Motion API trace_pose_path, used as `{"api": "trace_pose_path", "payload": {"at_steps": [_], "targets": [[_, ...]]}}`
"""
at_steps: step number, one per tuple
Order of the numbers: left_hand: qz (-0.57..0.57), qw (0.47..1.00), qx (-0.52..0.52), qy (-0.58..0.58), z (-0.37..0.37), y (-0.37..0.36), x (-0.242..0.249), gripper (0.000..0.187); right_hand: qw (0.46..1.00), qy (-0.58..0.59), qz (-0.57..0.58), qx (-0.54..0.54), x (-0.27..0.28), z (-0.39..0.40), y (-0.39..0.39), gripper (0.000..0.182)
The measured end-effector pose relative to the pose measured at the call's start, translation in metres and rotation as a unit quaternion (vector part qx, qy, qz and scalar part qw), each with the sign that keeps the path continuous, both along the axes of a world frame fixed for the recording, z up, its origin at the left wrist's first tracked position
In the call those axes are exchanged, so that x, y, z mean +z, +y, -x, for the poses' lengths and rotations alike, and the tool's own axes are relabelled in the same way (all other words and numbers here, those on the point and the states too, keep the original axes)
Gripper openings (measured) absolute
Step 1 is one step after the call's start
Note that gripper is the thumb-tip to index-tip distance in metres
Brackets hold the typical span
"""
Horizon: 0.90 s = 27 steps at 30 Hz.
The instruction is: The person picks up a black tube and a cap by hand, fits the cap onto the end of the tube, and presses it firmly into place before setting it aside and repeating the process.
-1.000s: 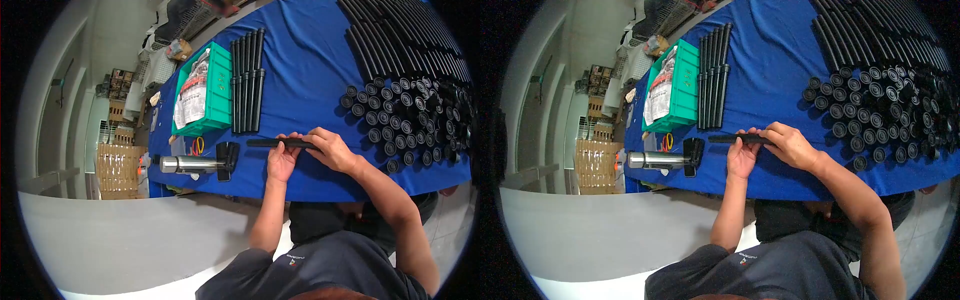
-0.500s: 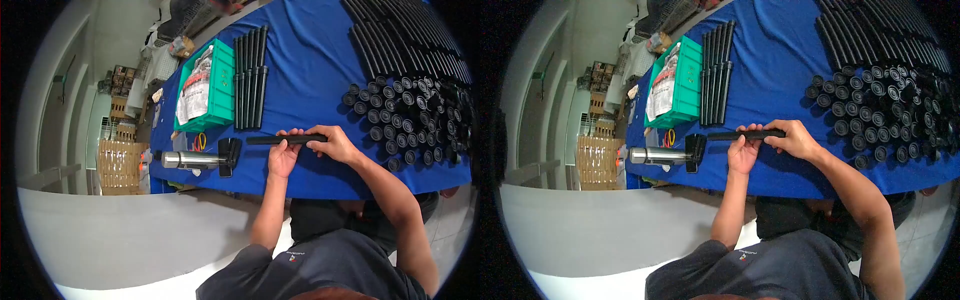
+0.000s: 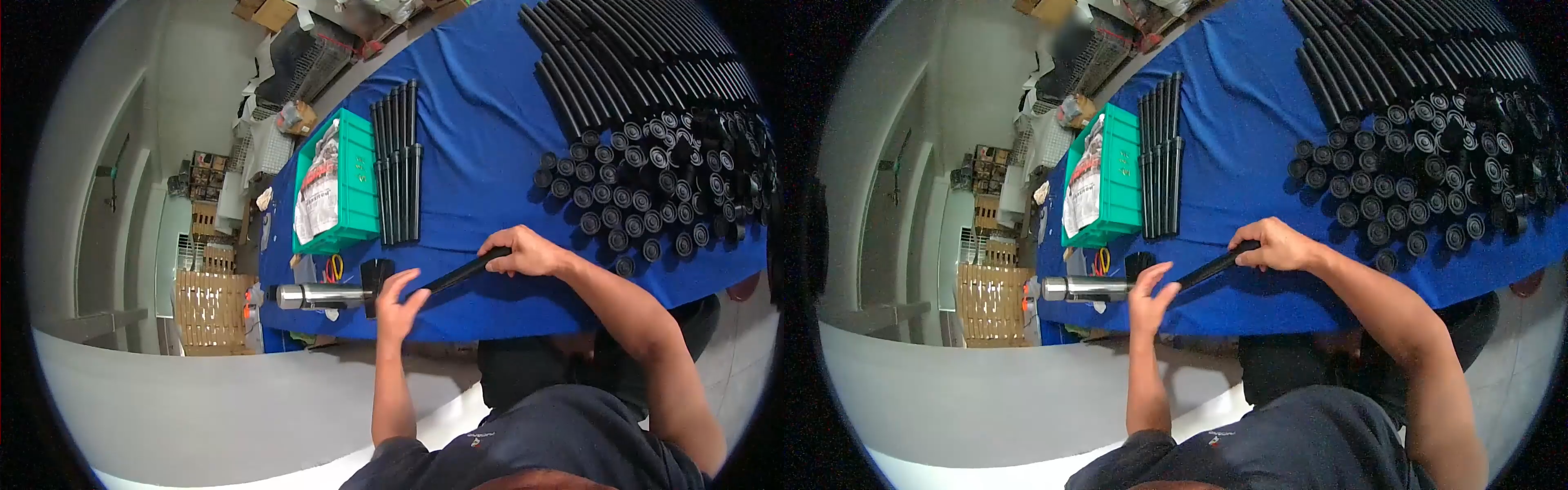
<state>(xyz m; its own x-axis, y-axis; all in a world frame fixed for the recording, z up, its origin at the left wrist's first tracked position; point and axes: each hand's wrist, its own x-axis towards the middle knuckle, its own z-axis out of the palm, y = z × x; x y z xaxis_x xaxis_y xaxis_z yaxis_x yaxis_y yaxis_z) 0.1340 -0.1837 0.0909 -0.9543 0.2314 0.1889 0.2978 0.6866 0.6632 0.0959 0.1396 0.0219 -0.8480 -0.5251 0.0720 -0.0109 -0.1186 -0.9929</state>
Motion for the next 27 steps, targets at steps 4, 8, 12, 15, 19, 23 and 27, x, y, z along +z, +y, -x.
{"api": "trace_pose_path", "payload": {"at_steps": [4, 8, 12, 15, 19, 23, 27], "targets": [[0.147, 0.985, -0.086, 0.012, -0.008, 0.058, 0.008, 0.037, 1.0, 0.003, 0.016, 0.02, -0.001, -0.002, 0.001, 0.026], [0.142, 0.985, -0.094, 0.002, -0.005, 0.057, 0.002, 0.035, 0.999, -0.022, 0.035, 0.026, -0.01, 0.001, -0.003, 0.043], [0.114, 0.993, -0.021, 0.013, 0.009, 0.046, 0.007, 0.041, 0.991, -0.056, 0.027, -0.115, -0.003, -0.002, -0.006, 0.078], [0.096, 0.992, 0.076, 0.01, 0.05, 0.039, 0.014, 0.04, 0.994, -0.074, 0.006, -0.076, 0.005, 0.001, -0.002, 0.082], [0.097, 0.984, 0.11, 0.101, 0.123, 0.043, 0.0, 0.034, 0.996, -0.076, 0.006, -0.05, 0.004, 0.001, -0.002, 0.073], [0.144, 0.973, 0.144, 0.11, 0.186, 0.056, -0.037, 0.033, 0.996, -0.08, 0.029, -0.037, 0.0, 0.002, -0.002, 0.066], [0.225, 0.953, 0.172, 0.103, 0.204, 0.08, -0.055, 0.034, 0.997, -0.064, 0.024, -0.036, 0.0, 0.003, -0.002, 0.064]]}}
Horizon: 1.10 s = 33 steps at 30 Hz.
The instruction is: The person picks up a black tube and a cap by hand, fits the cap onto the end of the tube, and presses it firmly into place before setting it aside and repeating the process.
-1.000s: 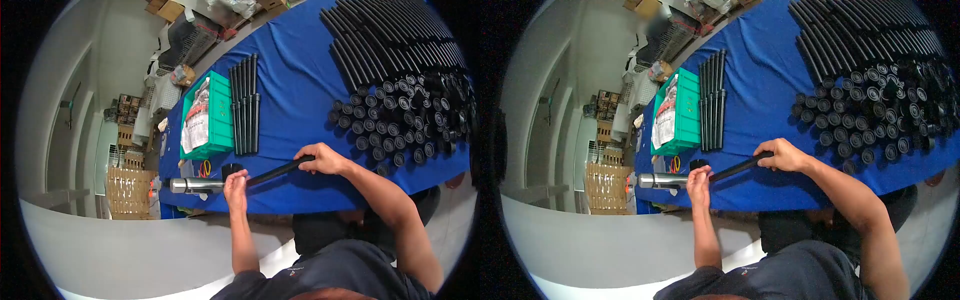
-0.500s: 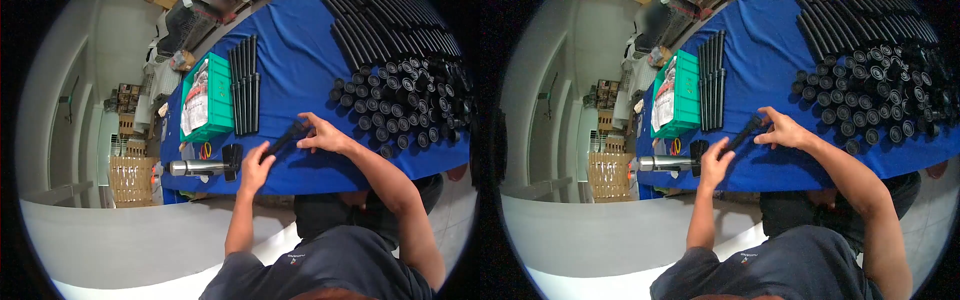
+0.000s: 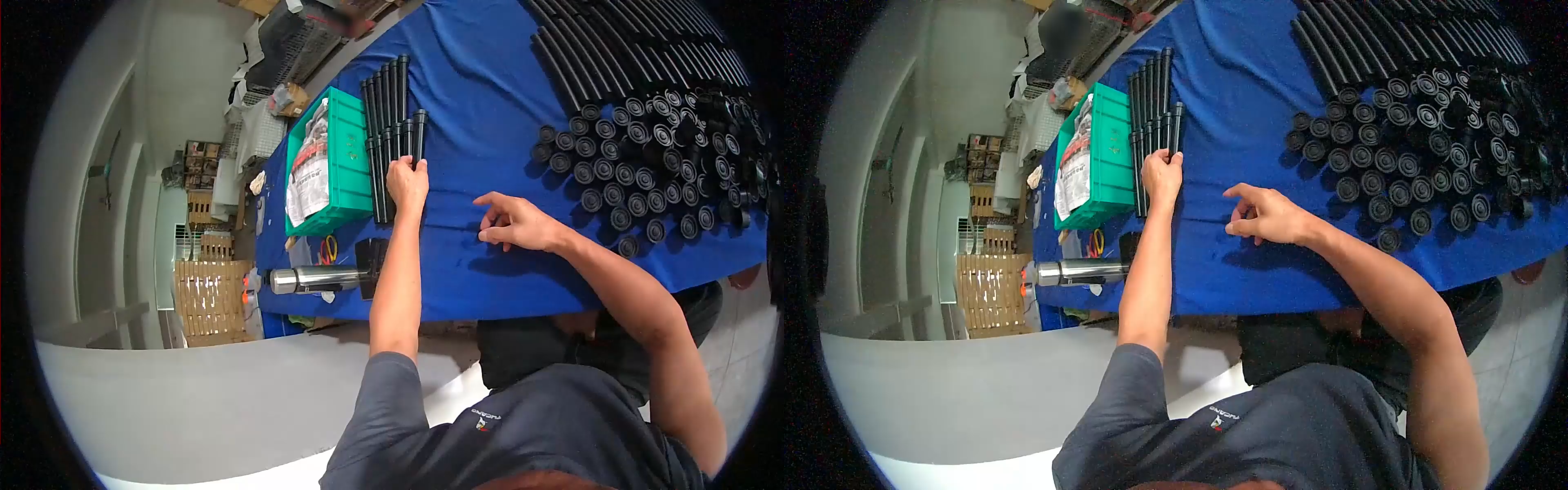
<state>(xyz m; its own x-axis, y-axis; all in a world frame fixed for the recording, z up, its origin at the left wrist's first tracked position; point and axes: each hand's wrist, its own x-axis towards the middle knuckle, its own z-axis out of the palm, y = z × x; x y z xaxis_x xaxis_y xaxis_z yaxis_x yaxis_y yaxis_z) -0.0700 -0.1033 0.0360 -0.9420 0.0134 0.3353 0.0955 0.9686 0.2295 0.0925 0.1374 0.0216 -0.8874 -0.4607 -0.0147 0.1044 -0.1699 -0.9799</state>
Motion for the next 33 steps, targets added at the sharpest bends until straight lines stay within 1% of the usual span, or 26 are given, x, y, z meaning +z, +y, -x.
{"api": "trace_pose_path", "payload": {"at_steps": [7, 11, 14, 16, 19, 21, 22, 23, 24, 25, 27, 29, 31, 33], "targets": [[0.099, 0.994, 0.036, -0.042, 0.003, 0.006, 0.001, 0.034, 1.0, 0.016, -0.016, 0.006, -0.005, 0.002, -0.001, 0.063], [0.093, 0.994, 0.036, -0.039, -0.001, 0.008, 0.001, 0.033, 1.0, 0.003, -0.013, 0.016, 0.0, 0.002, 0.0, 0.059], [0.066, 0.998, 0.009, 0.001, -0.004, 0.008, 0.001, 0.034, 1.0, 0.008, -0.022, 0.016, 0.001, 0.001, 0.0, 0.057], [0.068, 0.997, 0.018, -0.015, -0.002, 0.007, 0.001, 0.039, 0.999, 0.015, -0.038, 0.017, 0.001, 0.0, 0.0, 0.053], [0.076, 0.997, 0.002, -0.014, 0.001, 0.001, -0.001, 0.044, 0.996, 0.048, -0.076, 0.021, 0.004, -0.001, 0.002, 0.05], [0.068, 0.997, -0.022, 0.001, 0.008, -0.01, -0.009, 0.052, 0.983, 0.141, -0.116, -0.006, -0.011, 0.002, -0.002, 0.046], [0.072, 0.997, 0.001, -0.017, 0.004, -0.004, -0.002, 0.054, 0.98, 0.154, -0.122, -0.013, -0.01, 0.0, -0.002, 0.044], [0.072, 0.996, 0.021, -0.042, -0.008, 0.012, 0.012, 0.052, 0.979, 0.172, -0.11, -0.008, -0.008, -0.002, 0.0, 0.039], [0.067, 0.998, 0.004, -0.02, -0.007, 0.01, 0.009, 0.053, 0.978, 0.181, -0.106, 0.007, -0.008, -0.003, 0.0, 0.037], [0.06, 0.998, -0.004, -0.031, -0.013, 0.023, 0.019, 0.049, 0.976, 0.191, -0.1, 0.024, -0.008, -0.004, -0.001, 0.035], [-0.009, 0.994, -0.104, -0.017, -0.016, 0.036, 0.018, 0.043, 0.97, 0.214, -0.109, 0.034, -0.009, -0.006, -0.002, 0.033], [-0.081, 0.977, -0.194, -0.017, -0.031, 0.065, 0.024, 0.036, 0.962, 0.244, -0.116, 0.036, -0.012, -0.006, -0.005, 0.032], [-0.107, 0.959, -0.261, -0.031, -0.043, 0.095, 0.028, 0.033, 0.953, 0.274, -0.126, 0.022, -0.017, -0.005, -0.008, 0.031], [-0.143, 0.943, -0.297, -0.045, -0.054, 0.132, 0.035, 0.032, 0.948, 0.29, -0.13, 0.019, -0.02, -0.004, -0.008, 0.031]]}}
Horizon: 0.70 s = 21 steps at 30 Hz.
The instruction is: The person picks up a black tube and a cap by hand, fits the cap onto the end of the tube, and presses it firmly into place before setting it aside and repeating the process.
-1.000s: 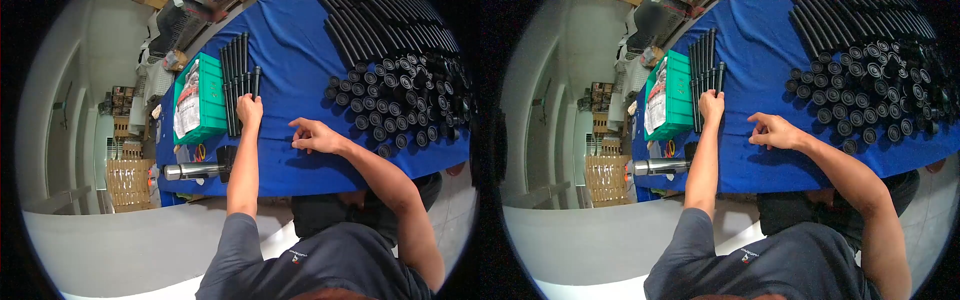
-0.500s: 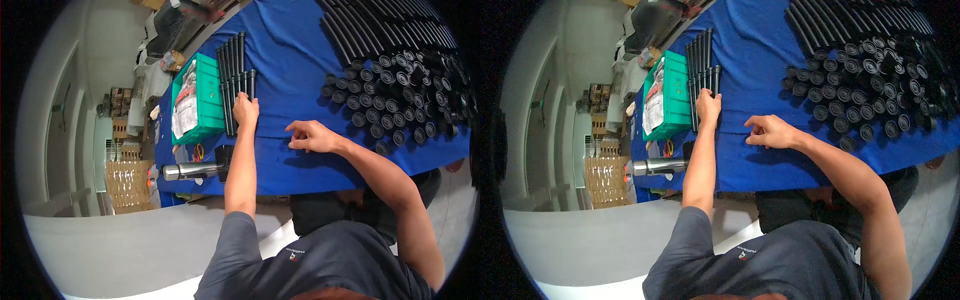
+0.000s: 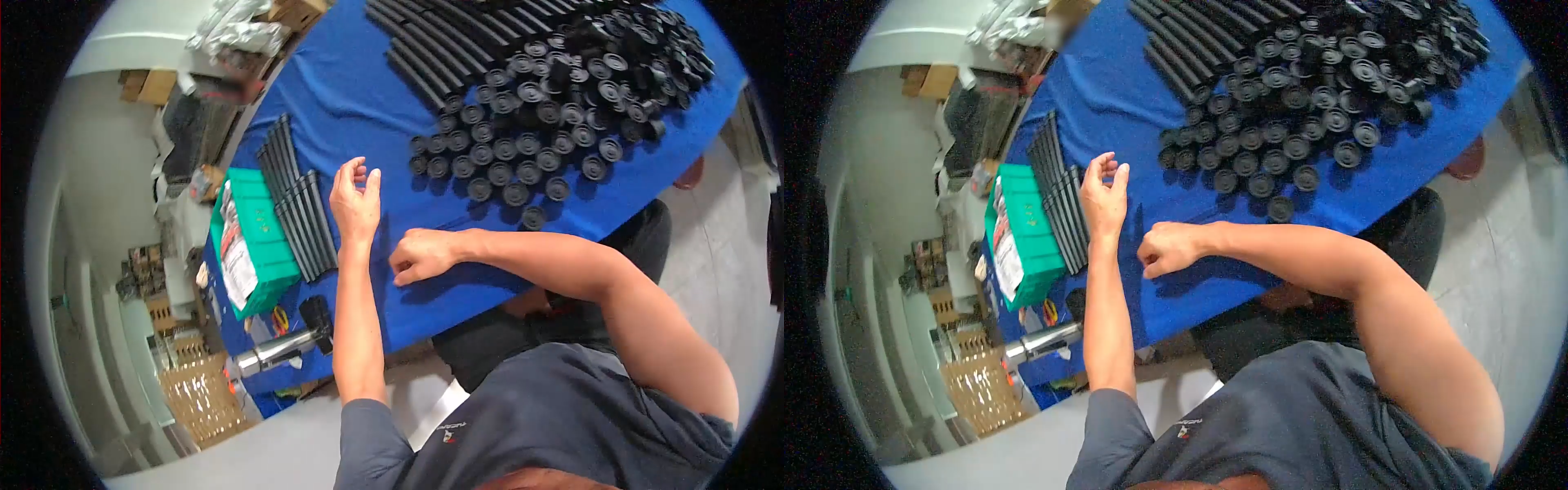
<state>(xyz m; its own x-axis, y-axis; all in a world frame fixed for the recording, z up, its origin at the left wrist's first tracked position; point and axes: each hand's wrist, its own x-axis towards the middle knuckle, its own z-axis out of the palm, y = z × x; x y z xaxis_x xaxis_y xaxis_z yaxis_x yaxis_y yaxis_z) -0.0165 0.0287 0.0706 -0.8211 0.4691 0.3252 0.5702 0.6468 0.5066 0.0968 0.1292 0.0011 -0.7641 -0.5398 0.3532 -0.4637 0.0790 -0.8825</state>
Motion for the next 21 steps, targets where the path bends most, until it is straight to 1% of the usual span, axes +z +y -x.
{"api": "trace_pose_path", "payload": {"at_steps": [4, 5, 6, 8, 9, 10, 11, 12, 14, 17, 21], "targets": [[-0.045, 0.993, -0.103, -0.04, -0.025, 0.078, 0.02, 0.031, 1.0, 0.007, 0.027, -0.007, -0.014, 0.003, -0.01, 0.03], [-0.049, 0.988, -0.147, -0.029, -0.027, 0.095, 0.021, 0.033, 0.999, 0.011, 0.036, -0.005, -0.019, 0.004, -0.013, 0.031], [-0.049, 0.981, -0.182, -0.042, -0.033, 0.113, 0.023, 0.041, 0.995, 0.018, 0.094, -0.001, -0.013, 0.002, -0.012, 0.031], [0.016, 0.961, -0.277, -0.006, -0.042, 0.144, 0.035, 0.052, 0.977, 0.033, 0.209, 0.005, 0.004, -0.005, -0.003, 0.035], [0.035, 0.949, -0.311, 0.029, -0.044, 0.158, 0.034, 0.057, 0.991, -0.019, 0.123, 0.041, 0.006, -0.002, 0.001, 0.043], [0.054, 0.935, -0.345, 0.065, -0.047, 0.17, 0.033, 0.063, 0.992, -0.043, 0.113, 0.042, 0.007, -0.004, 0.007, 0.044], [0.083, 0.937, -0.339, 0.006, -0.055, 0.18, 0.033, 0.07, 0.991, -0.067, 0.103, 0.044, 0.008, -0.008, 0.011, 0.045], [0.129, 0.938, -0.322, 0.013, -0.061, 0.19, 0.033, 0.074, 0.99, -0.091, 0.094, 0.047, 0.017, -0.012, 0.018, 0.046], [0.151, 0.94, -0.305, 0.013, -0.069, 0.205, 0.032, 0.075, 0.986, -0.116, 0.108, 0.043, 0.015, -0.017, 0.022, 0.046], [0.187, 0.939, -0.289, 0.01, -0.071, 0.216, 0.025, 0.074, 0.986, -0.095, 0.131, 0.031, -0.009, -0.01, 0.014, 0.043], [0.22, 0.937, -0.273, 0.003, -0.075, 0.222, 0.019, 0.066, 0.985, -0.075, 0.156, 0.018, -0.035, -0.005, 0.004, 0.039]]}}
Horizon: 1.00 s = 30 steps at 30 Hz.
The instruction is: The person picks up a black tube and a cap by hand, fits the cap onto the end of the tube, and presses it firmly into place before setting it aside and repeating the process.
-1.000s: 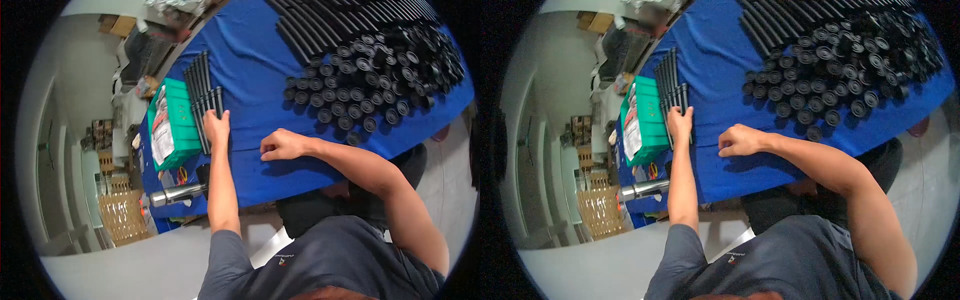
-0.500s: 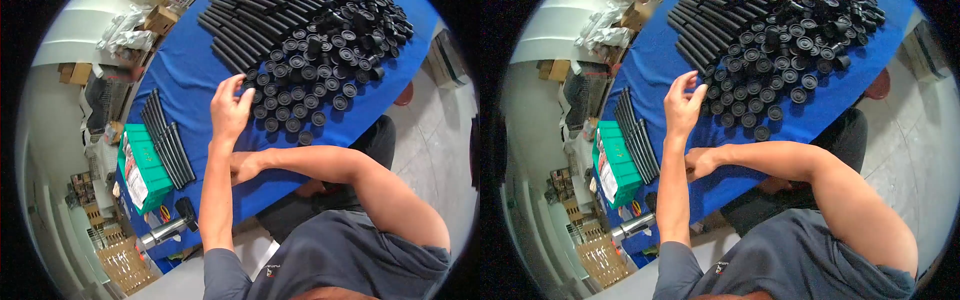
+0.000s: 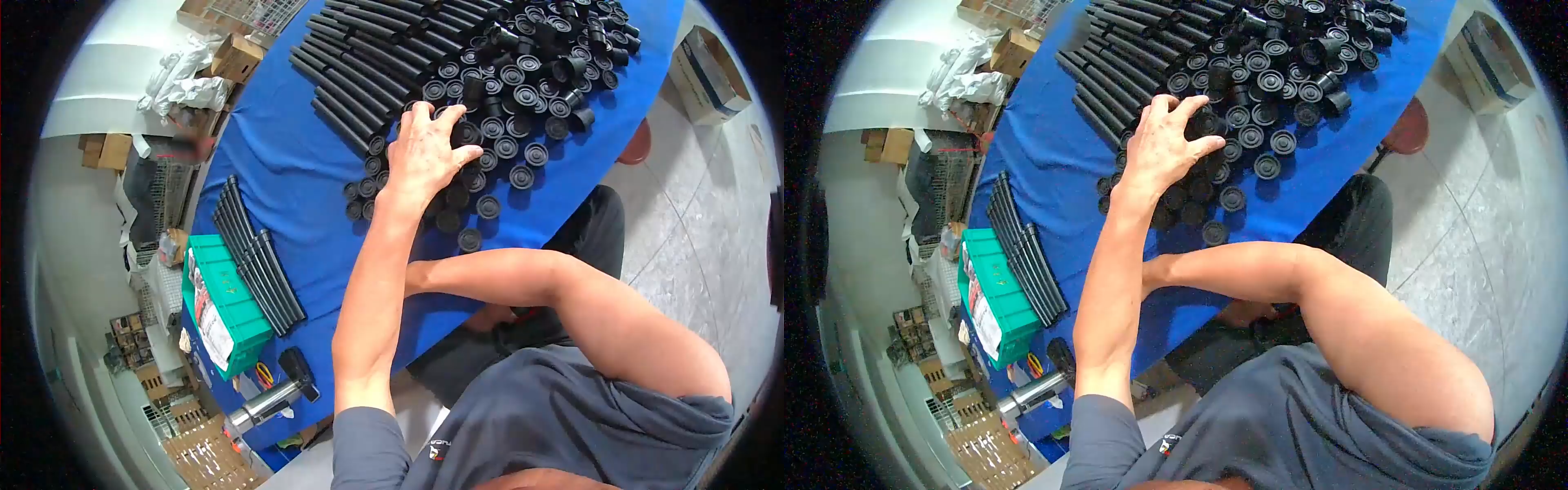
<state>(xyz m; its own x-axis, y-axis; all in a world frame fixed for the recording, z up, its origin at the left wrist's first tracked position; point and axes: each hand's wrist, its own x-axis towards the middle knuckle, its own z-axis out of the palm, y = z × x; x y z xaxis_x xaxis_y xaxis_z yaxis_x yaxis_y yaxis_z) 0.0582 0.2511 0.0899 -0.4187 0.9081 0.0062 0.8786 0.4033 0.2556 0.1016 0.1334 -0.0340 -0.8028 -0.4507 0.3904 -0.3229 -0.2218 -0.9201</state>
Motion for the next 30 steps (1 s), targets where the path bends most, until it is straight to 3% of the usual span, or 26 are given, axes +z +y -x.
{"api": "trace_pose_path", "payload": {"at_steps": [9, 14, 17, 20, 23, 24, 26, 27, 28, 29, 30], "targets": [[-0.013, 1.0, 0.0, -0.004, 0.0, 0.001, -0.002, 0.046, 0.999, 0.027, 0.018, -0.013, -0.032, 0.006, -0.015, 0.031], [-0.1, 0.995, 0.008, 0.002, 0.002, -0.014, 0.001, 0.045, 0.989, 0.129, -0.052, -0.042, -0.051, 0.014, -0.025, 0.02], [-0.058, 0.998, -0.007, -0.002, 0.005, -0.027, -0.017, 0.048, 0.992, 0.12, -0.021, -0.045, -0.076, 0.015, -0.059, 0.021], [-0.113, 0.993, -0.009, -0.015, 0.014, -0.027, -0.026, 0.046, 0.996, 0.082, 0.045, 0.008, -0.037, 0.009, -0.021, 0.025], [-0.117, 0.992, -0.003, -0.041, 0.015, -0.028, -0.021, 0.043, 0.999, -0.017, 0.043, 0.026, -0.082, 0.016, -0.039, 0.066], [-0.129, 0.99, 0.003, -0.05, 0.014, -0.031, -0.015, 0.042, 0.999, 0.018, 0.038, -0.023, -0.051, 0.001, -0.022, 0.047], [-0.174, 0.983, 0.008, -0.058, 0.021, -0.04, 0.003, 0.042, 0.998, 0.048, 0.013, -0.042, 0.016, -0.017, 0.004, 0.039], [-0.197, 0.98, 0.014, -0.028, 0.028, -0.051, 0.015, 0.042, 0.999, 0.043, -0.005, -0.014, 0.033, -0.011, 0.008, 0.047], [-0.204, 0.977, 0.045, -0.04, 0.036, -0.065, 0.026, 0.043, 0.999, 0.041, -0.018, 0.018, 0.041, -0.002, 0.004, 0.056], [-0.206, 0.974, 0.082, -0.051, 0.044, -0.085, 0.034, 0.043, 0.995, 0.088, -0.032, -0.023, 0.003, 0.015, -0.027, 0.039], [-0.203, 0.971, 0.116, -0.04, 0.053, -0.11, 0.037, 0.042, 0.99, 0.096, -0.106, -0.01, 0.015, 0.013, -0.022, 0.035]]}}
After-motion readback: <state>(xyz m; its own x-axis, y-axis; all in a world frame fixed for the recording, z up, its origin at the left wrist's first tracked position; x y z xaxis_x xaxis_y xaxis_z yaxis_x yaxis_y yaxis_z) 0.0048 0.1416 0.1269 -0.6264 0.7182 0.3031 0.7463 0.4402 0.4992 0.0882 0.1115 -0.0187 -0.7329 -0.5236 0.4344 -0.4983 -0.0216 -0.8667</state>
